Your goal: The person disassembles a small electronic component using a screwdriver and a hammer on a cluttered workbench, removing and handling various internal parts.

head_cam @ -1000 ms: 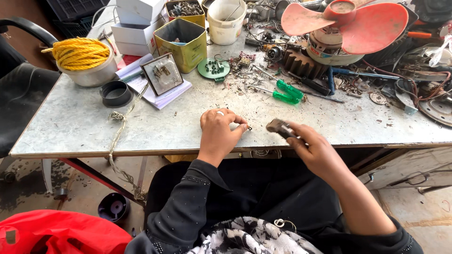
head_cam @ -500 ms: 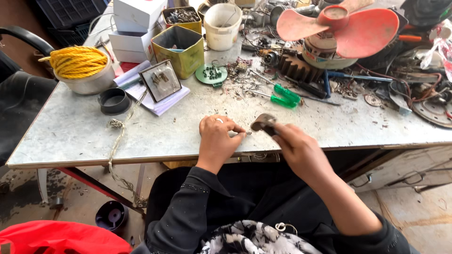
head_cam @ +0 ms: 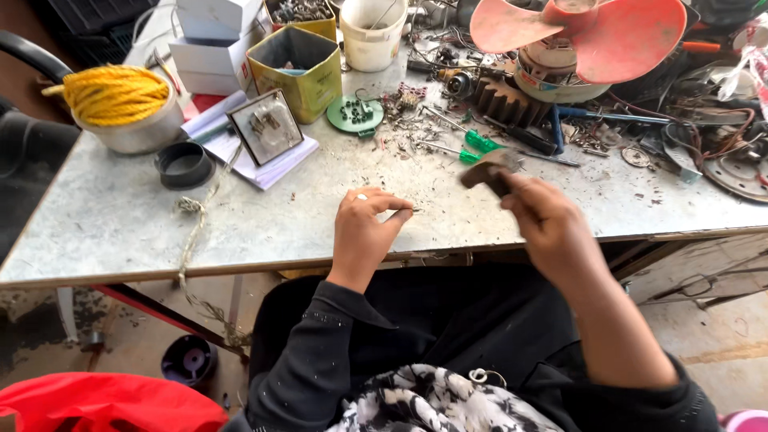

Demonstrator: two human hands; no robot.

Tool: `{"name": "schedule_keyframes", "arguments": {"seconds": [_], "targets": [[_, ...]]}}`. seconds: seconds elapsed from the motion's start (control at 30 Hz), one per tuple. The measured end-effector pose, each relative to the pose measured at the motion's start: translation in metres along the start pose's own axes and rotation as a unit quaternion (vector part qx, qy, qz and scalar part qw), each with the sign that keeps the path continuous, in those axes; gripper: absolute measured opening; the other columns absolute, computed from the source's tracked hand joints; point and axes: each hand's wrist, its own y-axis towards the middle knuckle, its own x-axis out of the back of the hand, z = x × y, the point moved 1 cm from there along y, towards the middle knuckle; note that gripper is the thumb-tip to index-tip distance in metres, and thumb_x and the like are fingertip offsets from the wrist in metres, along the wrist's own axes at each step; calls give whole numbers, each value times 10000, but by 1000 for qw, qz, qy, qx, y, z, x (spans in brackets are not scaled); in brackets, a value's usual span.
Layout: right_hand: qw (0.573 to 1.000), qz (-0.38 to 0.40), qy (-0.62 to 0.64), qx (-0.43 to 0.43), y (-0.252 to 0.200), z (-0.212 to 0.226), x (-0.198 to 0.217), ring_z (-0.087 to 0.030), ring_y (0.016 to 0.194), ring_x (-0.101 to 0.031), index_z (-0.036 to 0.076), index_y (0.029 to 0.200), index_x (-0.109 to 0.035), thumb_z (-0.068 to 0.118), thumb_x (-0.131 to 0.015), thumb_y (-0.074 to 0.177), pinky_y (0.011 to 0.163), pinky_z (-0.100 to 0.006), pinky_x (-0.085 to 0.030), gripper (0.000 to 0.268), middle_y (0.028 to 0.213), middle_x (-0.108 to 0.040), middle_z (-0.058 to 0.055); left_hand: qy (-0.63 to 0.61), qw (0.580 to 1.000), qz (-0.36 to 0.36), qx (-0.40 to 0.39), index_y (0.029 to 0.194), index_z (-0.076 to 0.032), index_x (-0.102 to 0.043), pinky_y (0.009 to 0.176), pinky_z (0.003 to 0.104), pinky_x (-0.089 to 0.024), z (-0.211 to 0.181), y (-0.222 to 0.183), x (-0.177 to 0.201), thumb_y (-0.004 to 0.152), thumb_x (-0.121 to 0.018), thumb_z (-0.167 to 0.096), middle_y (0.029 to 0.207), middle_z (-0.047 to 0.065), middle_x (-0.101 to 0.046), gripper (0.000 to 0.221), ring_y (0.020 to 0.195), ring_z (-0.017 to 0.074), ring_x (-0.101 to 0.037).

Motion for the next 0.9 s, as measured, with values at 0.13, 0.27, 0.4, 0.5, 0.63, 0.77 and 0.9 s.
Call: {"name": "schedule_keyframes", "arguments": {"seconds": [0.13, 0.27, 0.4, 0.5, 0.63, 0.77, 0.9], "targets": [[990, -18, -133, -44, 12, -21, 9, -366, 911, -644, 64, 1317, -657, 172, -620, 1015, 801, -425, -504, 322, 1020, -649, -150, 24, 999, -15, 43, 1098, -134, -776, 987, 373, -493, 1, -1, -1, 816, -806, -115, 924, -8, -777, 285, 1096, 247, -658], [977, 5, -215, -2, 19, -47, 10, -390, 917, -647, 138, 1363, -666, 221, -647, 973, 760, -468, -511, 400, 1075, -658, -135, 16, 997, 13, 81, 1384, -107, -638, 979, 363, -510, 0, 1, -1, 860, -775, -114, 941, -59, -796, 542, 1022, 218, -672], [963, 24, -266, 23, 24, -77, 7, -337, 971, -651, 196, 1342, -687, 264, -668, 963, 801, -451, -516, 385, 1041, -674, -92, 8, 998, -12, 61, 1345, -99, -675, 931, 372, -533, -5, 2, 4, 863, -753, -116, 959, -33, -796, 489, 985, 222, -707], [954, 27, -288, 72, 24, -95, 5, -292, 1051, -639, 200, 1302, -698, 277, -687, 932, 927, -435, -496, 378, 1051, -688, -52, -29, 994, -36, 97, 1027, -127, -796, 807, 348, -573, -13, 2, 10, 871, -801, -226, 929, 6, -788, 185, 878, 208, -752], [963, 12, -259, 73, 24, -106, 8, -302, 1119, -617, 184, 1273, -713, 259, -699, 914, 986, -440, -450, 367, 1102, -692, -61, 21, 986, 14, 168, 802, -95, -784, 687, 323, -544, -20, 4, 24, 854, -826, -333, 713, 47, -751, 247, 664, 202, -707], [952, -60, -284, 99, 20, -93, 7, -313, 1144, -624, 164, 1214, -754, 155, -694, 878, 997, -455, -440, 342, 1156, -708, -67, -77, 964, 34, 253, 957, -110, -823, 634, 307, -485, -24, -1, 36, 946, -734, -288, 720, 90, -730, 199, 669, 184, -617], [990, -20, -63, 123, 19, -52, -35, -297, 1067, -650, 122, 1097, -757, 148, -712, 872, 941, -395, -499, 231, 1100, -721, -75, -341, 904, 32, 255, 1019, -70, -775, 795, 224, -572, -30, -10, 38, 968, -646, -285, 958, 0, -804, 255, 925, 58, -744]]}}
